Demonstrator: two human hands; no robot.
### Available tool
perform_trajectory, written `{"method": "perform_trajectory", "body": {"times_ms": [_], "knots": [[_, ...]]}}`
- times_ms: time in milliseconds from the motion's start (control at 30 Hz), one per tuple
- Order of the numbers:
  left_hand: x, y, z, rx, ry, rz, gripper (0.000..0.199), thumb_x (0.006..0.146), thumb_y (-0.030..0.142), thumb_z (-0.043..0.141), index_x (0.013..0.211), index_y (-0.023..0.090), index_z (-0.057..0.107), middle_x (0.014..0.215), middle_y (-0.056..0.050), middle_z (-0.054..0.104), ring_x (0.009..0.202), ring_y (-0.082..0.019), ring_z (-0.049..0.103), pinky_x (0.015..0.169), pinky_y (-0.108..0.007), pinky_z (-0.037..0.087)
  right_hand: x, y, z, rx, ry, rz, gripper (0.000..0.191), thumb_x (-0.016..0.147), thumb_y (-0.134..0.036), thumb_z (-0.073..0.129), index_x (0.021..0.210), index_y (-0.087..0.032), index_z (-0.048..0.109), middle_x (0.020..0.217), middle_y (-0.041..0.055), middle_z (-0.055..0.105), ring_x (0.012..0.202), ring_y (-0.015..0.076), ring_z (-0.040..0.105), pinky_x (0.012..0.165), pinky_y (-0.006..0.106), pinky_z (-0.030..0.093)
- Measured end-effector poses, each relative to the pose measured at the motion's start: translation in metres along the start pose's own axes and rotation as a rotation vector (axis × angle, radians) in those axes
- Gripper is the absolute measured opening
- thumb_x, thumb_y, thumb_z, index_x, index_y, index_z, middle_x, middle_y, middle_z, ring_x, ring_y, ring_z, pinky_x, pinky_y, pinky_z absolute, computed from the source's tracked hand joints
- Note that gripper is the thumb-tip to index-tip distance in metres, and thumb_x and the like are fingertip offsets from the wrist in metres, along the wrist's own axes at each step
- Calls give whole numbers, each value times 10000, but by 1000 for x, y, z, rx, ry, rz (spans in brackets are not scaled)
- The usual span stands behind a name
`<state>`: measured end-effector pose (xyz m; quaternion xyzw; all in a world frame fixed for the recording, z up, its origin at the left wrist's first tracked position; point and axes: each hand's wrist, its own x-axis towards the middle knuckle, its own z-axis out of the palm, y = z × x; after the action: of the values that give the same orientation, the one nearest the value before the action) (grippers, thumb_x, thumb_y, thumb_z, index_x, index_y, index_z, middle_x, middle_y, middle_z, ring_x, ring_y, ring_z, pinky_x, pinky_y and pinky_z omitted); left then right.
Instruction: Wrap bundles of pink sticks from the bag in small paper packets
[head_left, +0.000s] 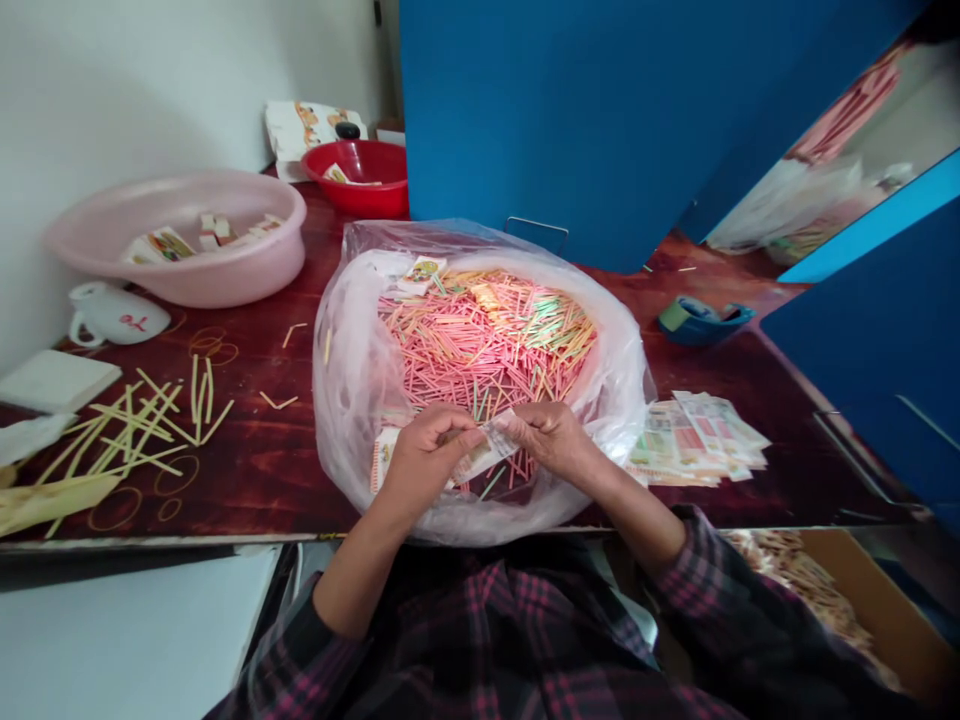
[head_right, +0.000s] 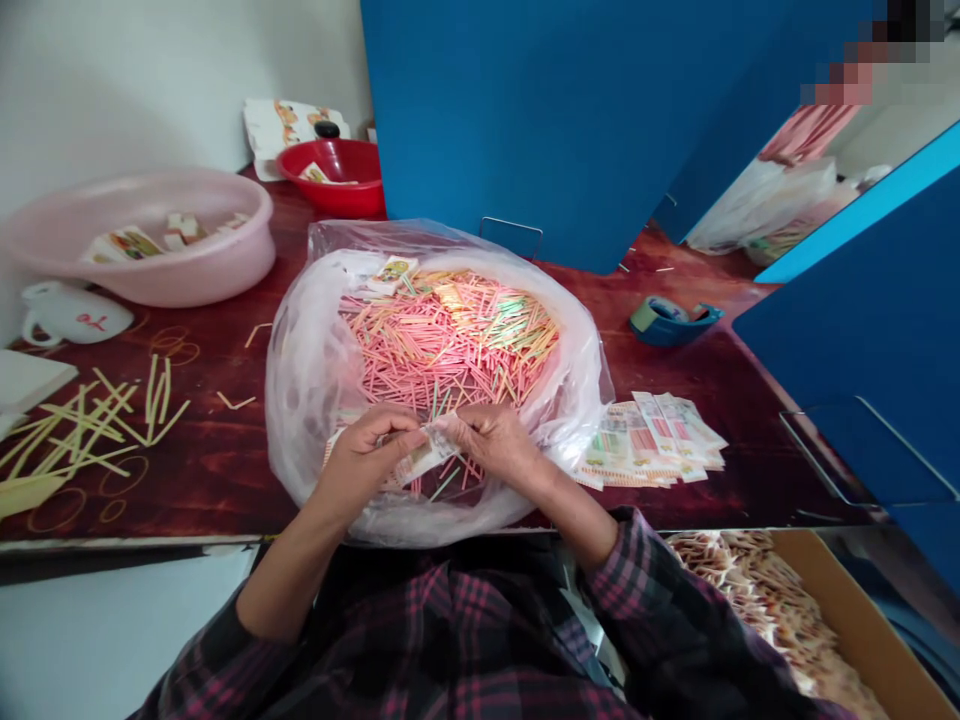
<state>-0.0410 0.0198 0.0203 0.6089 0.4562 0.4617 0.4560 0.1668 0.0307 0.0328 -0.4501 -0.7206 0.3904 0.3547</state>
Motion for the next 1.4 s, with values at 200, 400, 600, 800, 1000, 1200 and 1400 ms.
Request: {"method": "perform_trajectory", "body": {"times_ms": [200, 400, 600, 800, 1000, 1200, 1400], "knots": [[-2, -6, -1, 76, 67, 99, 142, 860, 339, 741, 754, 254, 784, 866, -48, 767, 907, -224, 694, 866, -352, 560, 47, 29, -56, -604, 192, -89, 275, 1009, -271, 551, 1135, -207, 787, 1088, 119, 781, 1023, 270, 684, 955, 405, 537], [-8, -1, 2, 58, 74, 61, 127, 879, 300, 712, 781, 235, 762, 823, -25, 748, 788, -185, 662, 770, -309, 520, 87, 38, -71, -1176, -4, 99, 518, 981, -82, 455, 1445, -158, 674, 1356, 200, 691, 1237, 353, 605, 1036, 473, 465], [-9, -2, 3, 23, 64, 31, 144, 883, 324, 715, 782, 228, 752, 785, -14, 715, 747, -172, 637, 747, -301, 505, 96, 37, -72, -1300, -28, 70, 422, 1033, -140, 422, 1347, -129, 703, 1436, 202, 660, 1268, 379, 549, 1008, 487, 403], [-10, -5, 4, -22, 58, 29, 139, 879, 322, 722, 789, 220, 754, 775, -7, 708, 743, -159, 628, 742, -291, 494, 100, 57, -85, -1333, -80, -59, 398, 1071, -211, 422, 1313, -164, 734, 1227, 135, 761, 1153, 338, 565, 1062, 494, 346], [-11, -4, 4, -54, 50, -25, 131, 864, 327, 727, 805, 215, 760, 786, -3, 715, 750, -152, 630, 738, -279, 493, 100, 72, -86, -1338, -27, -93, 355, 1046, -192, 441, 1147, -153, 780, 1195, 159, 752, 1121, 323, 547, 1084, 497, 340], [-11, -6, 7, -78, 54, -51, 131, 859, 327, 730, 795, 216, 757, 772, 0, 696, 728, -147, 607, 719, -276, 475, 104, 75, -80, -1251, -19, -1, 363, 1000, -110, 428, 1146, -81, 759, 1210, 234, 729, 1148, 352, 591, 1095, 506, 364], [-11, -8, 7, -103, 56, -59, 142, 861, 337, 731, 799, 211, 748, 776, 2, 694, 722, -141, 597, 698, -268, 460, 110, 77, -85, -1152, 79, 110, 328, 1027, -186, 430, 1200, -57, 677, 1179, 264, 732, 1096, 359, 658, 975, 464, 474]]}}
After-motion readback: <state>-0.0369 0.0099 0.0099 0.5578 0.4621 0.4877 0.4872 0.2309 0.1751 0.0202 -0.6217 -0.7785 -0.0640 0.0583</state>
